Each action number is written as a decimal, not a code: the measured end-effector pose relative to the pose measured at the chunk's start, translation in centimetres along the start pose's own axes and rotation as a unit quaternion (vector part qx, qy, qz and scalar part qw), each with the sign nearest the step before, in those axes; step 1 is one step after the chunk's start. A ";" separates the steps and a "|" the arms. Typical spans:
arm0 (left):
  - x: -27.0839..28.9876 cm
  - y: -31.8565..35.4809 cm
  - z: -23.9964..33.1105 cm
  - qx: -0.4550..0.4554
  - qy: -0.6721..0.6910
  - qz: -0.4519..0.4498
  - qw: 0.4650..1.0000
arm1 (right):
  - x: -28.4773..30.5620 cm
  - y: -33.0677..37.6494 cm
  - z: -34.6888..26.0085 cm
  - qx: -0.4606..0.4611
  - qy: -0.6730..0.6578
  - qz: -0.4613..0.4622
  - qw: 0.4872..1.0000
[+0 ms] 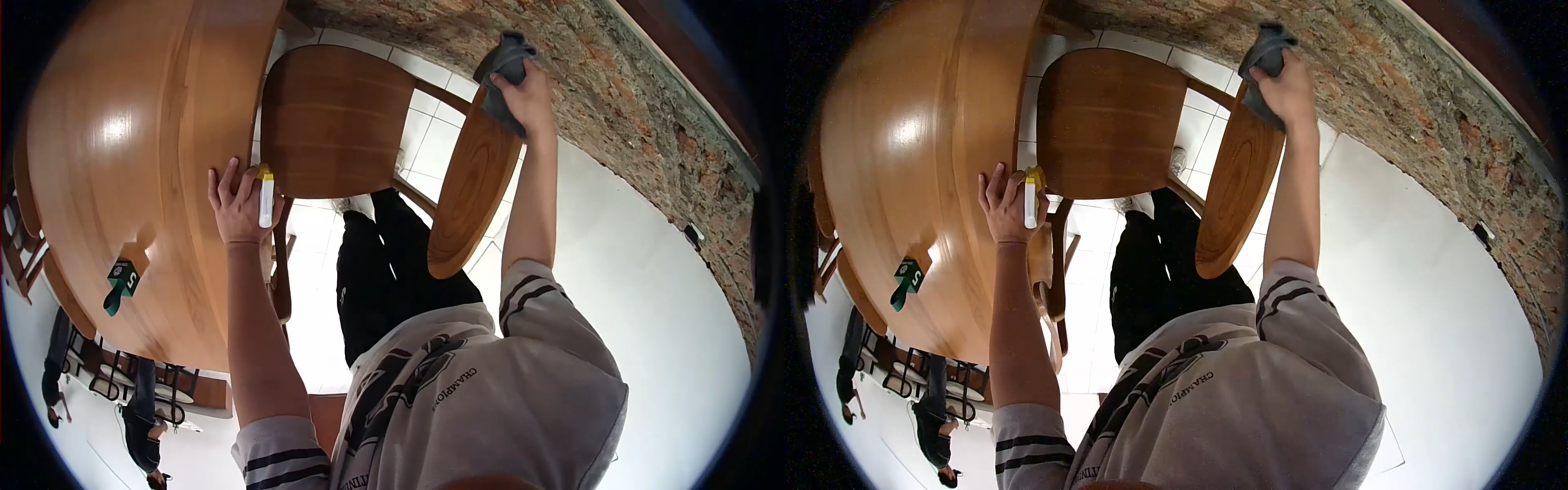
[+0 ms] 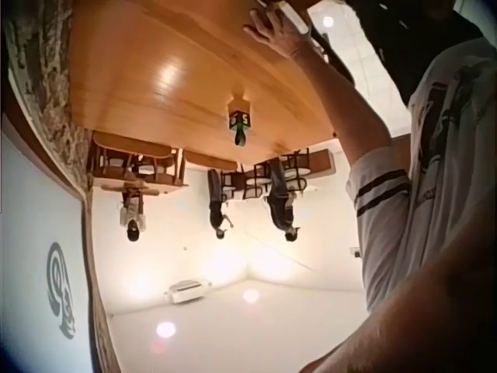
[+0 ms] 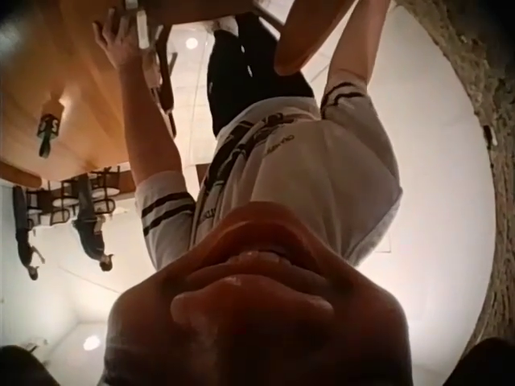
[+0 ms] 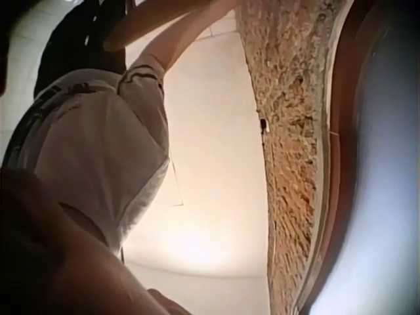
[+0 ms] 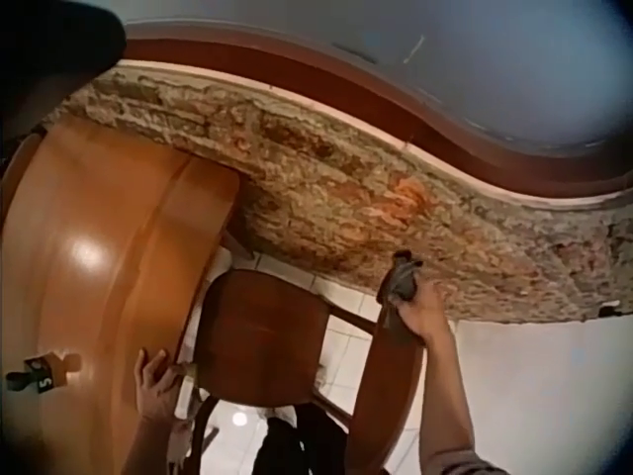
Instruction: Cleaning wooden tables and chairs in a seating area using a spray bottle and a cloth.
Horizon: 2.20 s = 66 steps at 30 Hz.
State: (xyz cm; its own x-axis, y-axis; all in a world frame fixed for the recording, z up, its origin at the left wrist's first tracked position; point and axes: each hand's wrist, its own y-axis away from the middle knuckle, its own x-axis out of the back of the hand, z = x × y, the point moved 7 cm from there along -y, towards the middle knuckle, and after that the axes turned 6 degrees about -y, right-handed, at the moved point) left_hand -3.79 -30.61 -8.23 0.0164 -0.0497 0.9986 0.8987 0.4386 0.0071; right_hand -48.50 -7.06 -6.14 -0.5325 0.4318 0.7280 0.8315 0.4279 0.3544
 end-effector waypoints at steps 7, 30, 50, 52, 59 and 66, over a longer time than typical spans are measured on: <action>0.5 0.0 0.0 -0.005 -0.002 -0.006 1.000 | -2.0 -2.0 3.9 -0.219 -0.323 -0.234 0.890; 0.7 0.0 0.1 -0.004 -0.012 -0.001 1.000 | -3.3 2.6 6.3 -0.281 -0.491 -0.052 0.823; 0.5 -0.2 0.0 -0.010 -0.029 0.031 0.999 | -3.2 3.6 6.3 -0.241 -0.529 -0.011 0.814; 0.5 -0.4 0.2 -0.012 -0.029 0.024 0.999 | -2.4 4.6 5.8 -0.143 -0.538 0.023 0.830; 1.0 -0.2 0.4 -0.023 -0.053 0.013 0.998 | -2.6 19.1 3.9 0.060 -0.305 0.062 0.948; 0.8 0.0 0.2 -0.028 -0.057 0.053 0.997 | -6.3 18.1 10.3 -0.253 -0.553 -0.033 0.793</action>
State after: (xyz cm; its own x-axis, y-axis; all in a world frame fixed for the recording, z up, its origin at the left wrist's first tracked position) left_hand -3.91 -30.48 -7.38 0.0657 0.0975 0.9931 0.9180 0.3841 -0.0985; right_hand -31.68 6.16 -10.38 -0.1569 0.9740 -0.1631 0.6043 0.2254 0.7642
